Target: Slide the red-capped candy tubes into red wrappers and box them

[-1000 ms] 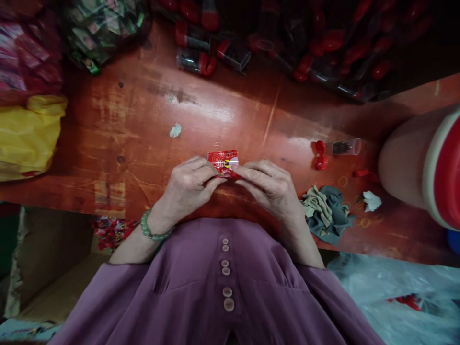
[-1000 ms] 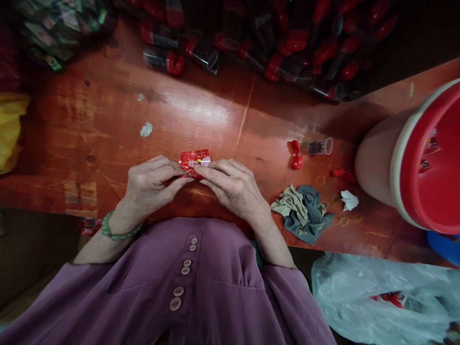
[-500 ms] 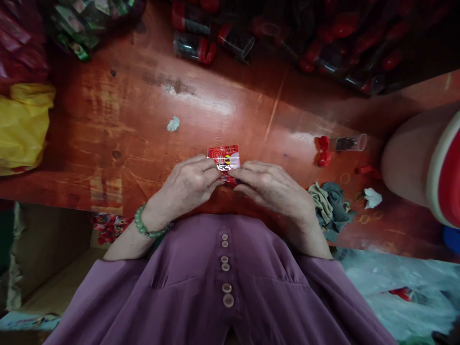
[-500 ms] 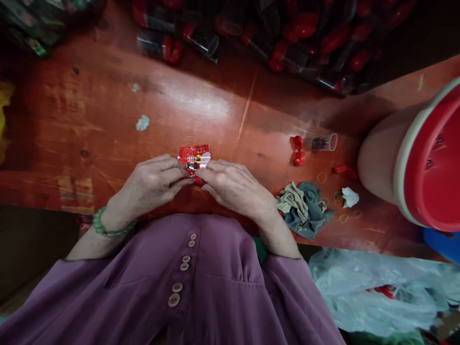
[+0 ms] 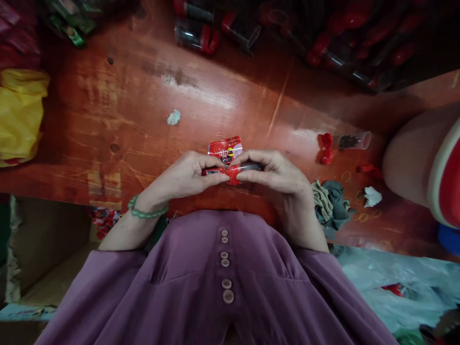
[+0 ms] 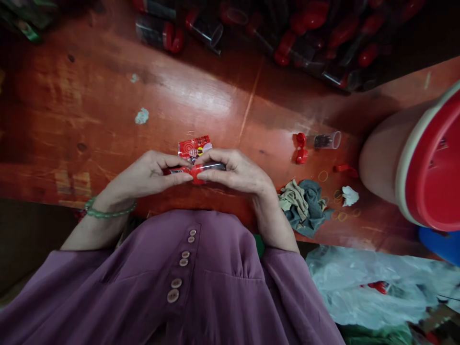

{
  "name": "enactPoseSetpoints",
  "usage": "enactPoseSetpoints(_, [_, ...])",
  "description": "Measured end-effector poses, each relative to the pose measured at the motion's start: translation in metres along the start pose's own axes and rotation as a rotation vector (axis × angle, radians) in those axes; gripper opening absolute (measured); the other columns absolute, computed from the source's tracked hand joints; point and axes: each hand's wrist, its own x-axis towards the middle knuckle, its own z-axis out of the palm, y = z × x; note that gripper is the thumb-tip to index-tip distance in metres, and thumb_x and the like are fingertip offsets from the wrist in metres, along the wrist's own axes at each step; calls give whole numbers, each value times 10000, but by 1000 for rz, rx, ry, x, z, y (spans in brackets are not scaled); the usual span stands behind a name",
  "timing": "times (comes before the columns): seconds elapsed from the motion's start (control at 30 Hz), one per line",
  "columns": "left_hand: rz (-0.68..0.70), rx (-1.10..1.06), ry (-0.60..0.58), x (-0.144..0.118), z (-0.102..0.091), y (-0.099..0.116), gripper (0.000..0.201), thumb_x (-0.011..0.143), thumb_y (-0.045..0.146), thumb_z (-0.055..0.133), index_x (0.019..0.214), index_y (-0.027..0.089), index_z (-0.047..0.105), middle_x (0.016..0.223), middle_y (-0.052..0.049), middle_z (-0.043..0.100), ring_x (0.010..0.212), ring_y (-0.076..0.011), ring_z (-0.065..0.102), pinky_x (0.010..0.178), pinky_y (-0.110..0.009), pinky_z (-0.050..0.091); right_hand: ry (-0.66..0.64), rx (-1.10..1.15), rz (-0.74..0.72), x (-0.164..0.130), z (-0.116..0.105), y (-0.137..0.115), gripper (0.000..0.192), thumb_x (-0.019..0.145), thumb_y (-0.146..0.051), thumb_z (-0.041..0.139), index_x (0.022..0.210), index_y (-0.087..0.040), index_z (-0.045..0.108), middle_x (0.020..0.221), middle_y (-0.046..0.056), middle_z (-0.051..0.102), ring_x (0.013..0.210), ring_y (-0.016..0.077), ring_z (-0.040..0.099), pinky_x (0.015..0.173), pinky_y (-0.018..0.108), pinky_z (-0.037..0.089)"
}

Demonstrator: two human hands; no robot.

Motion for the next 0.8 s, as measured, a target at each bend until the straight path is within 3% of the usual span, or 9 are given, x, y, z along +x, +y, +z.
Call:
enactPoseSetpoints(0.13, [-151,-268,-125,4,-1,1,306,844,439,681,803,155,786,614,-31,702,512,-119,598,502,-218,485,114,302,83,2,8,9,271,823,-387,763,982,-174,710,739,-28,674,605,72,569,574,199,464])
enactPoseSetpoints(0.4, [-229,-453,-141,3,3,2,393,810,551,713,774,170,798,601,-46,716,463,-119,598,464,-231,528,230,403,139,-2,22,12,295,763,-404,806,936,-181,722,679,-45,632,548,58,514,519,186,446])
enactPoseSetpoints(0.6, [-199,-418,-122,1,6,-2,328,785,504,759,791,178,793,663,-45,746,521,-132,657,510,-232,564,210,255,153,-6,24,12,374,786,-442,784,1055,-187,729,749,-30,662,580,71,538,560,203,474])
enactPoseSetpoints(0.7, [-199,-432,-113,0,7,-5,354,751,510,788,787,158,780,651,-44,742,521,-132,666,517,-226,569,217,83,73,-6,25,10,352,832,-440,746,1074,-184,727,927,15,710,773,125,634,729,256,528])
enactPoseSetpoints(0.8, [-259,-488,-125,0,7,-9,427,730,559,790,806,139,765,651,-64,741,527,-154,687,500,-238,574,209,-115,-51,-3,26,6,295,879,-423,698,1057,-189,726,1029,46,704,947,170,644,898,316,513])
